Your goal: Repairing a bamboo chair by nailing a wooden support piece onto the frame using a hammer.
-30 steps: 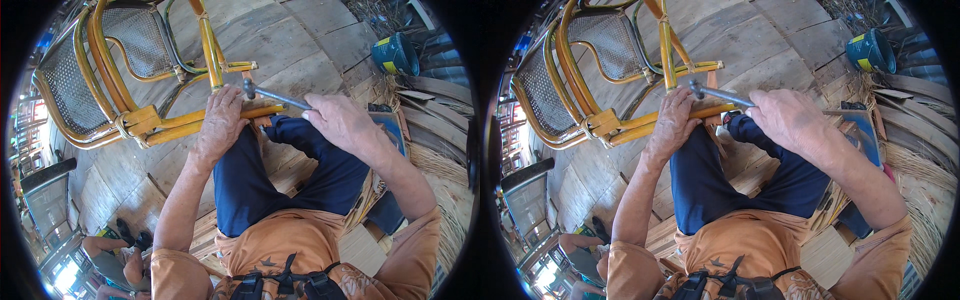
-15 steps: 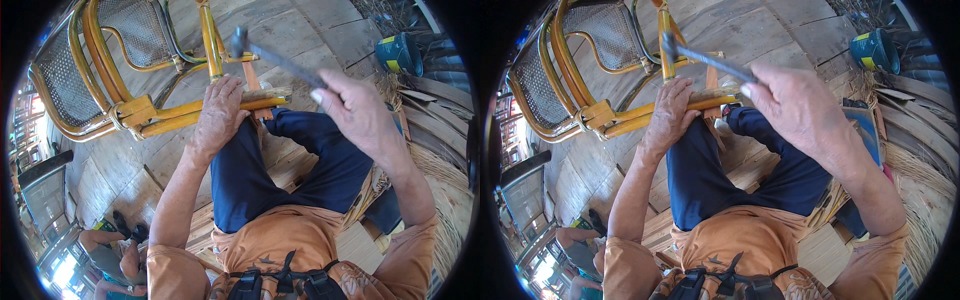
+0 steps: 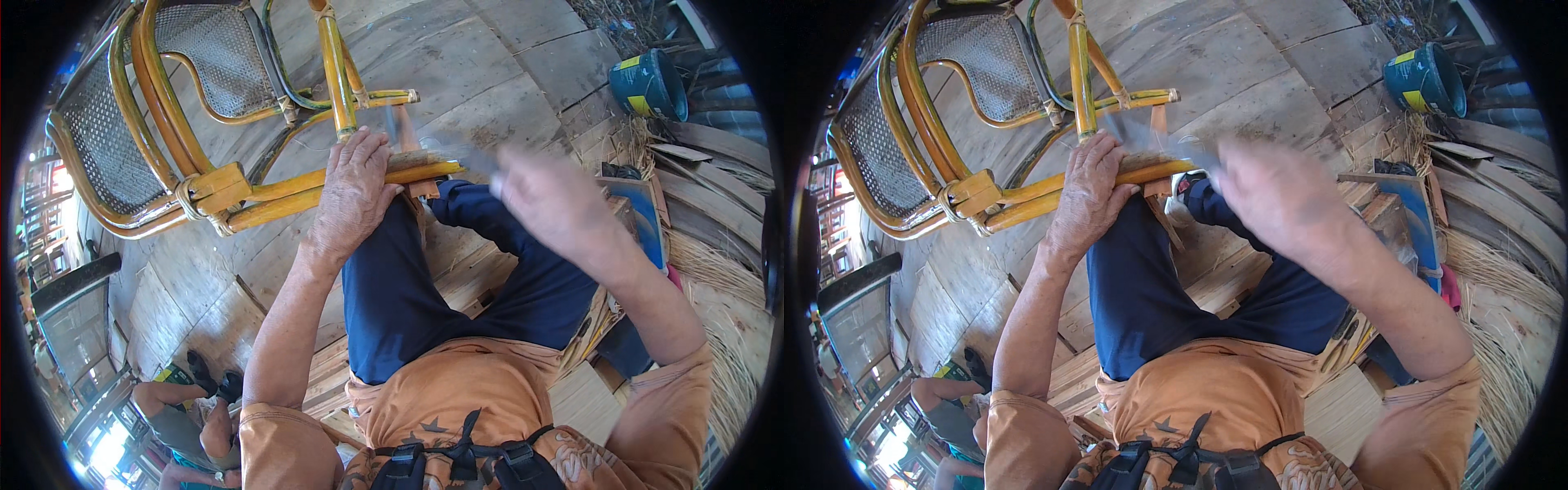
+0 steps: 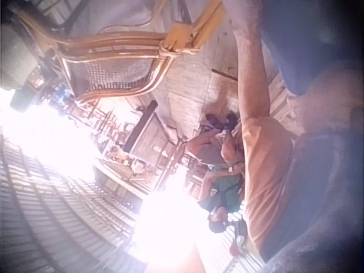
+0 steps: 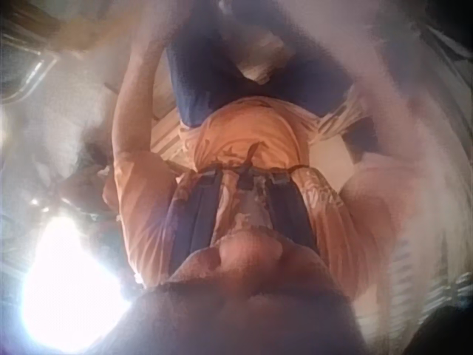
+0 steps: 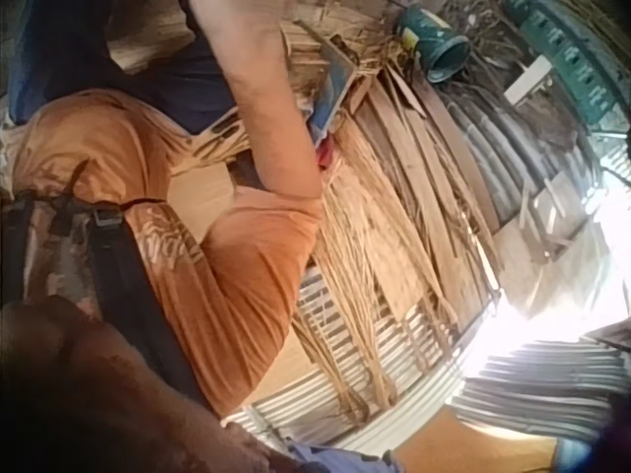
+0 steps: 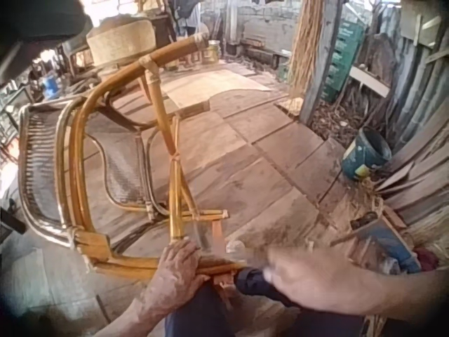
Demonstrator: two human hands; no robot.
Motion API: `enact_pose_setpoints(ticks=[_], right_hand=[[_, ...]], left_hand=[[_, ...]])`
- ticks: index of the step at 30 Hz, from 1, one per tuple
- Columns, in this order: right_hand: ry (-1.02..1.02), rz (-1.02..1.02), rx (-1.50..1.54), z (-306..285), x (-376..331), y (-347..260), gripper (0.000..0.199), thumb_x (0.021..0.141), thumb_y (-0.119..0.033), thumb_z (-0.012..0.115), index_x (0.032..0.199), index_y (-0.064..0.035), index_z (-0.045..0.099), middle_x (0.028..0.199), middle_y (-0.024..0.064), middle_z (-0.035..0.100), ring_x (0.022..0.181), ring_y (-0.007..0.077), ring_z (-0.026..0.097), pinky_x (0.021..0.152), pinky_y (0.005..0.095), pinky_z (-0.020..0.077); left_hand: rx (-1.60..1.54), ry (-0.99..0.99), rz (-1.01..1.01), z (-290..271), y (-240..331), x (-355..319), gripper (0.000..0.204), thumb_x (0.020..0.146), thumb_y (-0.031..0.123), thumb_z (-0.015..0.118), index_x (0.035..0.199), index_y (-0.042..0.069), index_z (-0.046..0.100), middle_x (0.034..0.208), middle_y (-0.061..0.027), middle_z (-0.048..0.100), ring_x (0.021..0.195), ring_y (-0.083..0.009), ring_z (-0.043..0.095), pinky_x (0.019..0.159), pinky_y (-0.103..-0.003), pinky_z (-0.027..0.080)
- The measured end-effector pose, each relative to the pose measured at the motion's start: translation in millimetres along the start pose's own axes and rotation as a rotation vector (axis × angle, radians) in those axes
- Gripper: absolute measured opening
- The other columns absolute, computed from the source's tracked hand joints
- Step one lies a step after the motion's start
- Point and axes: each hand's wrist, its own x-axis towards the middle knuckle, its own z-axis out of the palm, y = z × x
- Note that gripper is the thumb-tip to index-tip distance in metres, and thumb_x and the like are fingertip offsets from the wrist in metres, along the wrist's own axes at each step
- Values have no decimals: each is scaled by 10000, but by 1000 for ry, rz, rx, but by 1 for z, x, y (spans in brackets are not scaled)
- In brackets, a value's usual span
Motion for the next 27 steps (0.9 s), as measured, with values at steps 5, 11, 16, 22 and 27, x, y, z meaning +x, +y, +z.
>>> enact_pose_setpoints(ticks=[5, 11, 16, 22, 27], right_hand=[[-6, 41, 114, -4, -1, -1, 156, 874, -186, 539, 898, -34, 511, 682, 181, 585, 695, 388, 594, 627, 461, 480], [-104, 94, 23, 0, -5, -1, 163, 873, -183, 546, 884, -25, 510, 708, 181, 580, 681, 356, 601, 589, 439, 470], [109, 39, 165, 11, -8, 12, 166, 867, -183, 547, 861, -23, 504, 711, 177, 587, 692, 358, 603, 604, 435, 485], [156, -33, 31, 17, -21, 28, 204, 858, -233, 560, 834, -37, 509, 692, 157, 574, 661, 351, 590, 586, 422, 470], [-557, 150, 823, 44, -85, 13, 304, 896, -317, 512, 954, -30, 593, 743, 155, 612, 673, 302, 604, 642, 350, 482]], left_hand=[[-19, -3, -7, 1, 0, 0, 493, 662, 104, 717, 1089, -41, 517, 1212, -170, 484, 1201, -368, 408, 1017, -454, 320], [-36, -3, 9, -1, 0, 0, 495, 663, 98, 711, 1096, -40, 516, 1210, -168, 486, 1199, -369, 408, 1020, -459, 314], [-29, -17, -3, 0, -1, 0, 512, 659, 101, 715, 1107, -40, 511, 1214, -167, 486, 1200, -375, 404, 1022, -459, 311], [-7, -21, 25, -2, 0, 2, 538, 670, 108, 714, 1142, -36, 498, 1251, -166, 466, 1219, -366, 389, 1026, -453, 305], [-269, 19, -78, -10, 1, 1, 477, 744, 11, 601, 1205, 3, 478, 1293, -173, 434, 1249, -322, 389, 1028, -416, 315]])
